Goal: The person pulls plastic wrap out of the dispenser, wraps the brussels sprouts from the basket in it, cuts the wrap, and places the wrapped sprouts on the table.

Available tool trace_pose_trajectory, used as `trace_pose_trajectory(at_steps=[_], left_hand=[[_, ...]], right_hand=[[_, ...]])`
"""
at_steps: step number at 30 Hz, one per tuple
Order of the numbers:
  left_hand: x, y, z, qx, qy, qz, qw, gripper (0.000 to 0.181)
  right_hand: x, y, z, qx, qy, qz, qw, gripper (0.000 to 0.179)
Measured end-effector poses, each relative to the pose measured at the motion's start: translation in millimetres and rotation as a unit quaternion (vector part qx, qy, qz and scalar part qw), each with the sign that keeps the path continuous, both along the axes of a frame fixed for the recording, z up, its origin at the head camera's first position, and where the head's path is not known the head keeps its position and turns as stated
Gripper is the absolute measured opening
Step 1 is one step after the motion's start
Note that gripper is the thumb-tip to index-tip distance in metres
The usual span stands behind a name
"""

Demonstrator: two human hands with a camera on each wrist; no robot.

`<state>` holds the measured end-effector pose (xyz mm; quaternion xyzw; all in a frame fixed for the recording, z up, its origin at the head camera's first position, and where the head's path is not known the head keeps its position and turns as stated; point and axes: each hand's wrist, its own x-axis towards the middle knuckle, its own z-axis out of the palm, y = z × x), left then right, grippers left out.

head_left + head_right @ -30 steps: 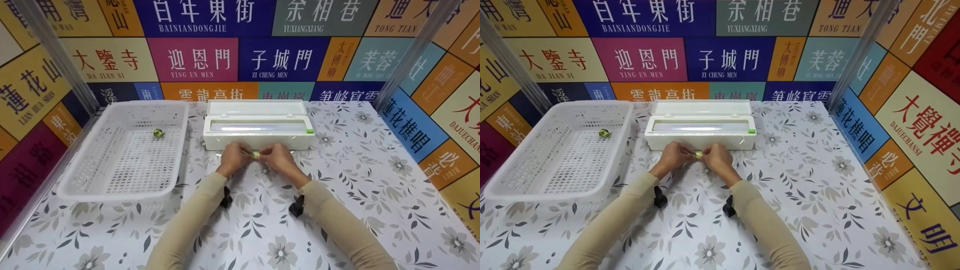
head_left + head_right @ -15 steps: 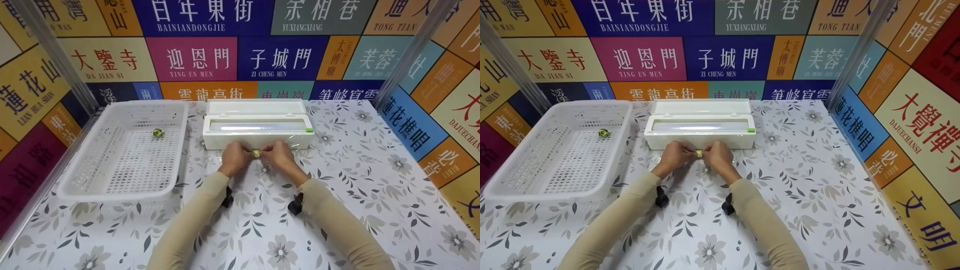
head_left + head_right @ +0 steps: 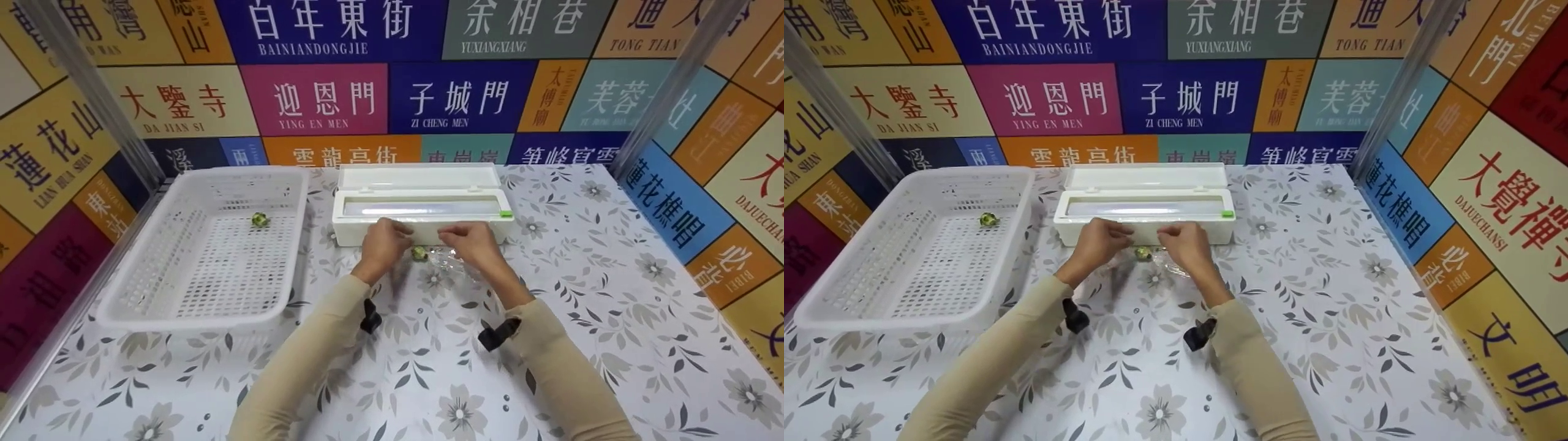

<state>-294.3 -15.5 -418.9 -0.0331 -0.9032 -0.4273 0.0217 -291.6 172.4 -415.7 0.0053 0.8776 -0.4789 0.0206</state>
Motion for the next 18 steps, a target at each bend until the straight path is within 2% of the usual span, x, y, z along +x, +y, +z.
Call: trace_pose_trajectory(at_steps=[6, 10, 14, 18], left_hand=[[-5.7, 1.8, 17.3, 0.069, 0.014, -0.025, 0.9972, 0.018], [-12.1, 5.8, 22.6, 0.109, 0.021, -0.046, 0.9927, 0.021], [-19.0, 11.1, 24.4, 0.162, 0.016, -0.073, 0.9839, 0.024], [-24.9, 20.5, 26.8, 0.207, 0.009, -0.092, 0.974, 0.025]], right_hand=[[-3.3, 34.8, 15.3, -0.023, 0.094, -0.028, 0.9949, 0.026], [-6.6, 59.1, 14.9, -0.033, 0.144, -0.018, 0.9889, 0.031], [-13.1, 78.5, 7.0, -0.045, 0.167, -0.008, 0.9849, 0.038], [-19.9, 91.7, -2.3, -0.039, 0.159, -0.005, 0.9865, 0.049]])
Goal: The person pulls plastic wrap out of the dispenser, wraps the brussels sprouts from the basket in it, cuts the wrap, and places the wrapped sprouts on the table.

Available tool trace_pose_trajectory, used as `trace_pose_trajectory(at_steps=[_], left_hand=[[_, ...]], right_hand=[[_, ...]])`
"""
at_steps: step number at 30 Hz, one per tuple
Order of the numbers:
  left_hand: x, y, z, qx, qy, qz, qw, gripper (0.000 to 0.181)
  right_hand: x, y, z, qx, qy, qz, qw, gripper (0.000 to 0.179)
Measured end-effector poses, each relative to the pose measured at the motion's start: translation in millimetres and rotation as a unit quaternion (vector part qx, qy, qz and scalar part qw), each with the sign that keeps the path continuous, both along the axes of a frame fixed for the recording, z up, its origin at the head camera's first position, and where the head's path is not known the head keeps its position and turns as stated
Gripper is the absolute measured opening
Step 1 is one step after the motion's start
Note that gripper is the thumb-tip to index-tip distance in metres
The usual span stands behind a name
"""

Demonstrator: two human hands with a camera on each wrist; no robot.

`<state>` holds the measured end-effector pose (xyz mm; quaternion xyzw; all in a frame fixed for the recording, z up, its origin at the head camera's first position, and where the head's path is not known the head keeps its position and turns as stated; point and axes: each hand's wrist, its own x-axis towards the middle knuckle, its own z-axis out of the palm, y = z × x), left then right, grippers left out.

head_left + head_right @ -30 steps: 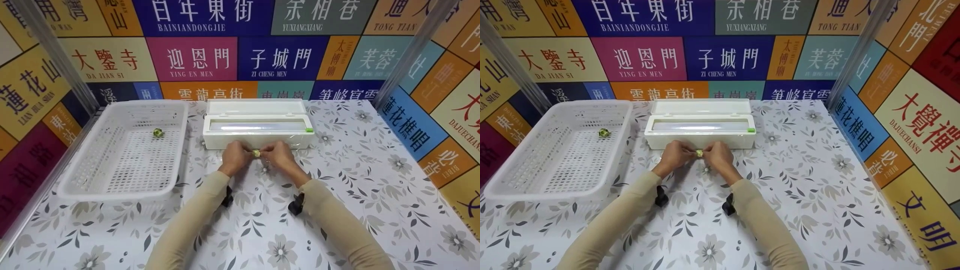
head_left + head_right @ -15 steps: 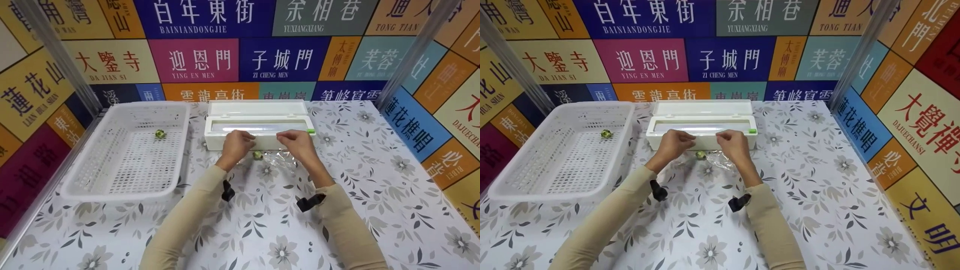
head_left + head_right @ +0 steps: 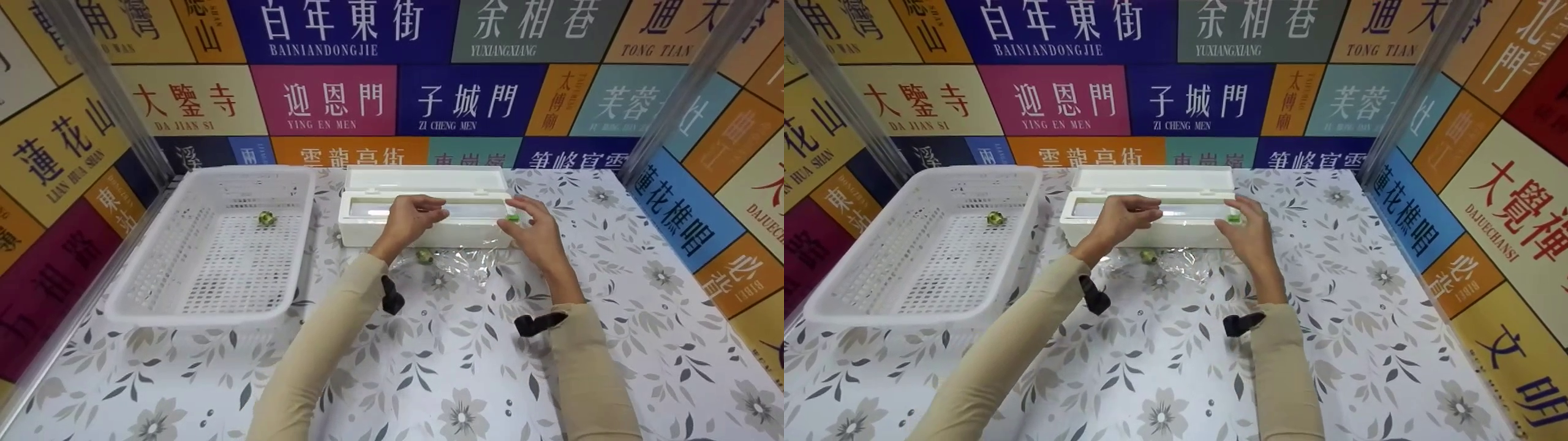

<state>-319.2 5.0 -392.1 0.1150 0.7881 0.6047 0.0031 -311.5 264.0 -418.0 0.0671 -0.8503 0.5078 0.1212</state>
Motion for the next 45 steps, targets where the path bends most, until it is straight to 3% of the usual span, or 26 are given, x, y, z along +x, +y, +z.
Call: trace_pose_trajectory(at_steps=[6, 12, 20, 28, 36, 41, 45], left_hand=[[-7.8, 25.8, 1.1, -0.006, 0.021, -0.001, 0.9998, 0.023], [-15.4, 50.5, -1.5, -0.008, 0.038, -0.009, 0.9992, 0.026], [-20.6, 74.2, -8.1, -0.082, 0.084, 0.006, 0.993, 0.029], [-20.8, 88.6, -13.5, -0.211, 0.125, 0.014, 0.9694, 0.029], [-21.3, 109.9, -18.9, -0.268, 0.15, 0.043, 0.9508, 0.026], [-19.1, 122.2, -25.0, -0.301, 0.139, 0.088, 0.9396, 0.025], [-17.3, 131.1, -27.7, -0.328, 0.124, 0.103, 0.931, 0.025]], right_hand=[[-5.6, 14.1, -10.8, -0.005, -0.025, 0.018, 0.9995, 0.061], [-5.5, 13.5, -10.8, -0.013, -0.043, 0.031, 0.9985, 0.059], [-13.0, 20.2, -27.4, -0.031, -0.039, 0.027, 0.9984, 0.054], [-15.8, 21.3, -34.5, -0.055, -0.052, 0.013, 0.9971, 0.054], [-18.9, 18.5, -37.3, -0.083, -0.05, -0.011, 0.9953, 0.052], [-19.5, 16.2, -38.5, -0.086, -0.057, -0.024, 0.9944, 0.052], [-18.6, 18.9, -38.2, -0.071, -0.062, -0.035, 0.995, 0.05]])
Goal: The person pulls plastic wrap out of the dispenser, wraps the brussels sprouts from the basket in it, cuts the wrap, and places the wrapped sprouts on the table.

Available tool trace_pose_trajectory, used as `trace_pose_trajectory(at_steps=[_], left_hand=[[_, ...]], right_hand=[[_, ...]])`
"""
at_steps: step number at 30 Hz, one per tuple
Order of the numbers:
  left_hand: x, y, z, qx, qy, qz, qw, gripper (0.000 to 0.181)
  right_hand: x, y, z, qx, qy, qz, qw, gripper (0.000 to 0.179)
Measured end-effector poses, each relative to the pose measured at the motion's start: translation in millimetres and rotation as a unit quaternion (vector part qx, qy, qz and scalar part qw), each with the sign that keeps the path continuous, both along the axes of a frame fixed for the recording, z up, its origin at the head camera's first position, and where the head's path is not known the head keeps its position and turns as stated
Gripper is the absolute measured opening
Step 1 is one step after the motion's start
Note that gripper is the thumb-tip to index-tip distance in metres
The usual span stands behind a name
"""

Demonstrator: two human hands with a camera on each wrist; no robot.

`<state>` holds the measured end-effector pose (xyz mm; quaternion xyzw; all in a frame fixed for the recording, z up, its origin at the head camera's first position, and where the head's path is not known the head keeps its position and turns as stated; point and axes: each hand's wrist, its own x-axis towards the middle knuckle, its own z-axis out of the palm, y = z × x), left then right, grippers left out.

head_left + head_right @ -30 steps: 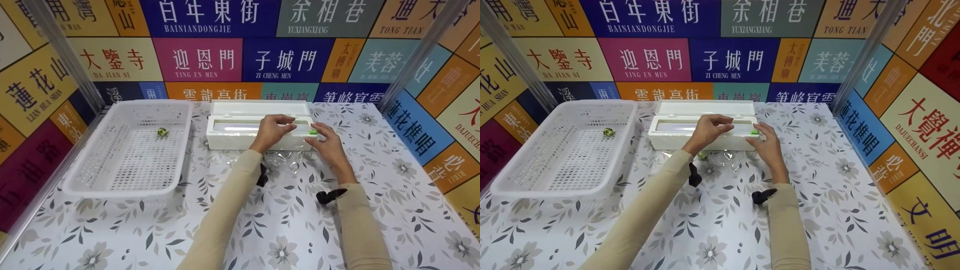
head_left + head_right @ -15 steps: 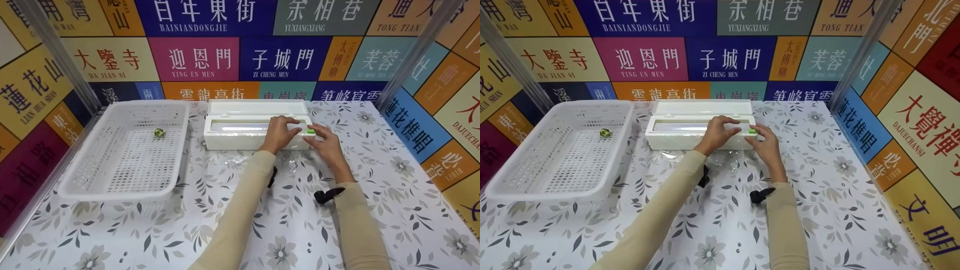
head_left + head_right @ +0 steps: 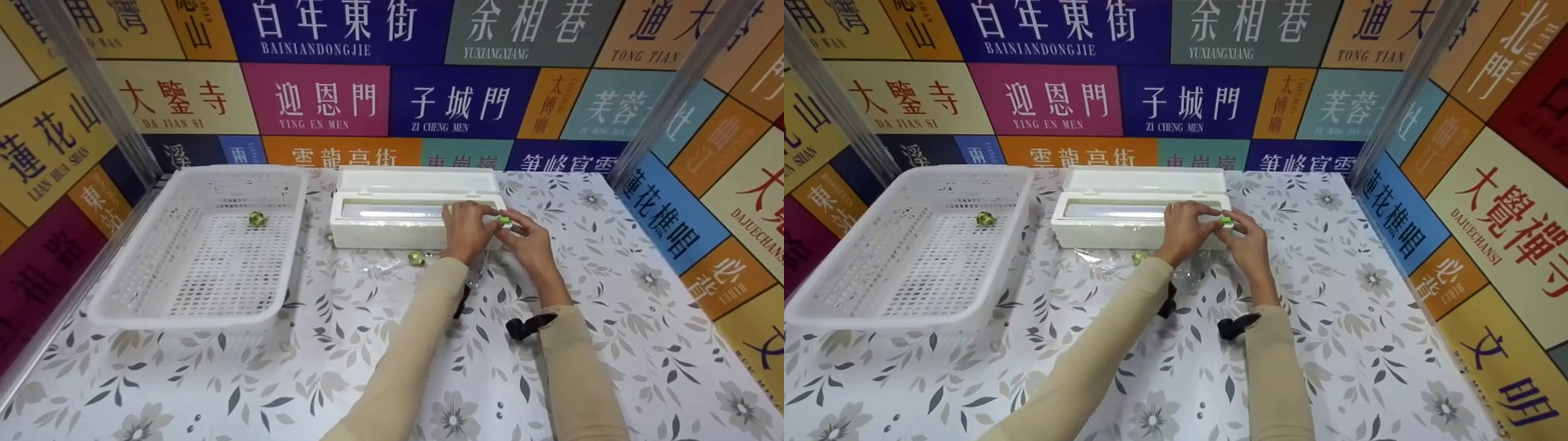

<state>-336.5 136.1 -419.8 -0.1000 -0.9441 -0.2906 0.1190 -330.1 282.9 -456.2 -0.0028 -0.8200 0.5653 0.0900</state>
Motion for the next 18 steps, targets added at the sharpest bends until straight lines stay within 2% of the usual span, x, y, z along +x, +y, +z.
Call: trace_pose_trajectory(at_steps=[6, 10, 18], left_hand=[[1.4, 7.2, -4.2, -0.018, -0.003, 0.023, 0.9996, 0.026], [1.7, 8.2, -4.6, -0.007, -0.005, 0.036, 0.9993, 0.022], [-0.1, 2.5, -2.0, 0.023, -0.008, 0.018, 0.9995, 0.019]], right_hand=[[4.0, 1.9, -1.3, 0.005, -0.009, -0.005, 0.9999, 0.05], [4.1, -0.2, -1.7, 0.003, 0.001, -0.002, 1.0, 0.048], [0.7, -6.3, -1.6, 0.005, 0.013, -0.022, 0.9997, 0.044]])
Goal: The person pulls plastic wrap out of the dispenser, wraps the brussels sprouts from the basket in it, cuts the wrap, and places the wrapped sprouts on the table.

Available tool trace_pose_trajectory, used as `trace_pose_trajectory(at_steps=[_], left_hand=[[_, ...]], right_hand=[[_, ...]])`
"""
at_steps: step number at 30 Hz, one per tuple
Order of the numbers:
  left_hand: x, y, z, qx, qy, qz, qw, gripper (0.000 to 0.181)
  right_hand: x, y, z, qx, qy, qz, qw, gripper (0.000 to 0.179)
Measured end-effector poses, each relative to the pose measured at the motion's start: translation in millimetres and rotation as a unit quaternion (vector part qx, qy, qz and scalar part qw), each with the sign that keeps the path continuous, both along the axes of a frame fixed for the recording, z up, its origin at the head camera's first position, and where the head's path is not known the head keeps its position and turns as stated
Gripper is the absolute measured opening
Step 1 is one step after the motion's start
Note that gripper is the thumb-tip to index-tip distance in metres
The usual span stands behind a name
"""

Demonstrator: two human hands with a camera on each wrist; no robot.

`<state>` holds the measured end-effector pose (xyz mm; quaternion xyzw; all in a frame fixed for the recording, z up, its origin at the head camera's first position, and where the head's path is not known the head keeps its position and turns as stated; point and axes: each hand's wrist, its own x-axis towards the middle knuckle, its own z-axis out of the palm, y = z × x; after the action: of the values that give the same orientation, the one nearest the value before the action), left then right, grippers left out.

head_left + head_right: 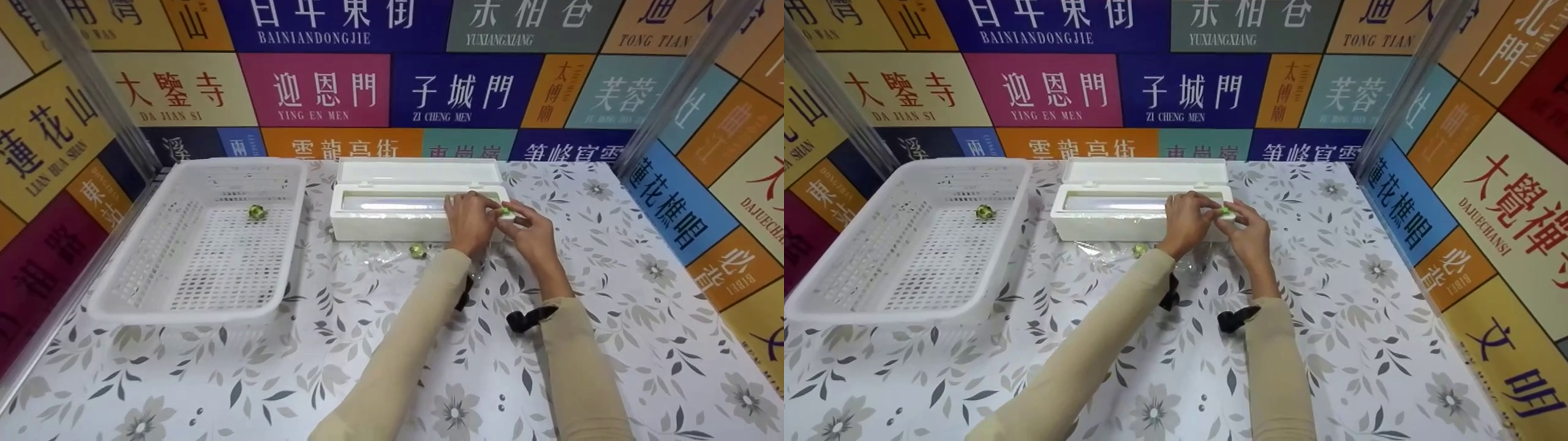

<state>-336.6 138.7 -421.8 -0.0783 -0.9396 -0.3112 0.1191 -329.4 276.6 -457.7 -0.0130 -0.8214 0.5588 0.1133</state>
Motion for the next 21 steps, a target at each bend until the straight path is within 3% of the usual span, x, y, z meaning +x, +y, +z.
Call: trace_pose_trajectory(at_steps=[21], left_hand=[[-6.9, -16.0, 7.8, -0.016, -0.005, -0.091, 0.9957, 0.017]], right_hand=[[3.2, -3.6, 4.4, -0.017, -0.015, -0.014, 0.9997, 0.046]])
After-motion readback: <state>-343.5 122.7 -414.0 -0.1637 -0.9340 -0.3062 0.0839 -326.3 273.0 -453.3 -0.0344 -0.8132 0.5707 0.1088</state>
